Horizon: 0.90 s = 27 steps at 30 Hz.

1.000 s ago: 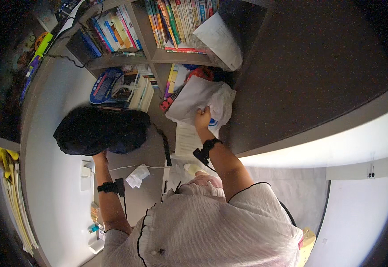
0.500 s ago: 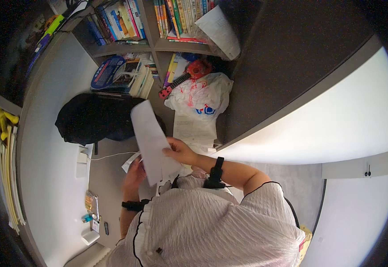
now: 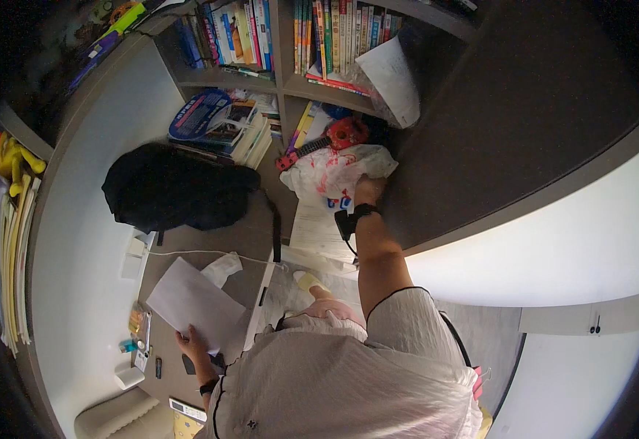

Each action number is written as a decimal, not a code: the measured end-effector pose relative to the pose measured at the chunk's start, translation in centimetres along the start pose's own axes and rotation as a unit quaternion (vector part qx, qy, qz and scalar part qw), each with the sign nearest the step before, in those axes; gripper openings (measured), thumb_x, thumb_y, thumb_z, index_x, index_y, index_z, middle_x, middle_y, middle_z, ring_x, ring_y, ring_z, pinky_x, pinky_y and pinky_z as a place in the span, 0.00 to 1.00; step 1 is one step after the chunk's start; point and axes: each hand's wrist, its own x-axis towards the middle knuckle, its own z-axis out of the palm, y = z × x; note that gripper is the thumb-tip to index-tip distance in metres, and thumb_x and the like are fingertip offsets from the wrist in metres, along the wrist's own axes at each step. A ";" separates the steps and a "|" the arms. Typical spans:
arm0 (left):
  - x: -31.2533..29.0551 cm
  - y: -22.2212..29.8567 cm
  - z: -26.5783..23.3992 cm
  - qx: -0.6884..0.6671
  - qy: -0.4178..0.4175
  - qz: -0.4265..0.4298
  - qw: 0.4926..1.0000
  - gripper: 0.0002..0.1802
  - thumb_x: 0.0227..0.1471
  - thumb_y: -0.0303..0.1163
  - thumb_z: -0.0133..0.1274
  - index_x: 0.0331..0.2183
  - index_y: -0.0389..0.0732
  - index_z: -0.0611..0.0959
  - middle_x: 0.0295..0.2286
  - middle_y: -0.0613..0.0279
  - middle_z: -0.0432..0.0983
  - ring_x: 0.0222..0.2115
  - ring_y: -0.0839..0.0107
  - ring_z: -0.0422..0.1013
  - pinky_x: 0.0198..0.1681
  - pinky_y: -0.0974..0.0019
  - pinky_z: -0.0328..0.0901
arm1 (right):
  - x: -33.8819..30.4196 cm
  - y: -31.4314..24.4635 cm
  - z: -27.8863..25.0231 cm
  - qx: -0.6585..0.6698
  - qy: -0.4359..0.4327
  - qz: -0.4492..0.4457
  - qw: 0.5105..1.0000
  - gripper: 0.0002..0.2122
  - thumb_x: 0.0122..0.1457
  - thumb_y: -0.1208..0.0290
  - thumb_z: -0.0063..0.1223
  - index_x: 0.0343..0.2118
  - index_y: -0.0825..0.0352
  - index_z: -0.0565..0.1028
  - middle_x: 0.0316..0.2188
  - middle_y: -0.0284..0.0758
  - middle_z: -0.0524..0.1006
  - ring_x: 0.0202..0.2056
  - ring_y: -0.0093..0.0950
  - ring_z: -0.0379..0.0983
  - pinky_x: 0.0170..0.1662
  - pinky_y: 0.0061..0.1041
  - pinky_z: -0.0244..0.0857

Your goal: The person sorts through various papers, booklets, and a plastic bag on a desk, placing some items onto a bookshelf and flipping through the pages of a textbook.

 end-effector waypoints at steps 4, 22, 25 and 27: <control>0.2 -2.1 -1.1 0.247 0.088 0.041 0.964 0.37 0.45 0.33 0.59 0.53 0.29 0.62 0.48 0.40 0.64 0.47 0.51 0.64 0.50 0.55 0.60 | -0.8 -3.6 0.5 0.046 0.111 0.073 0.990 0.21 0.52 0.70 0.52 0.48 0.75 0.67 0.46 0.49 0.71 0.46 0.42 0.69 0.51 0.31 0.60; -3.8 12.0 12.4 -0.369 -0.332 -0.199 0.845 0.24 0.53 0.27 0.44 0.53 0.40 0.64 0.48 0.54 0.67 0.49 0.57 0.65 0.51 0.54 0.64 | -19.4 -11.3 -9.2 0.305 -0.697 0.164 0.629 0.16 0.55 0.70 0.52 0.46 0.68 0.70 0.37 0.37 0.76 0.40 0.27 0.73 0.47 0.24 0.65; -4.1 10.7 9.7 -0.416 -0.328 -0.230 0.817 0.23 0.55 0.31 0.42 0.53 0.40 0.64 0.49 0.55 0.66 0.49 0.57 0.65 0.51 0.52 0.63 | -14.8 0.0 -6.2 -0.154 -0.282 0.052 0.946 0.18 0.47 0.66 0.59 0.39 0.71 0.73 0.36 0.45 0.77 0.40 0.37 0.74 0.43 0.31 0.67; -4.1 9.5 8.6 -0.430 -0.305 -0.248 0.813 0.23 0.56 0.33 0.41 0.53 0.40 0.64 0.49 0.55 0.66 0.49 0.57 0.65 0.51 0.52 0.63 | -12.2 2.3 -6.2 -0.253 -0.207 0.201 0.923 0.21 0.45 0.62 0.61 0.39 0.72 0.74 0.36 0.46 0.77 0.41 0.41 0.73 0.43 0.33 0.67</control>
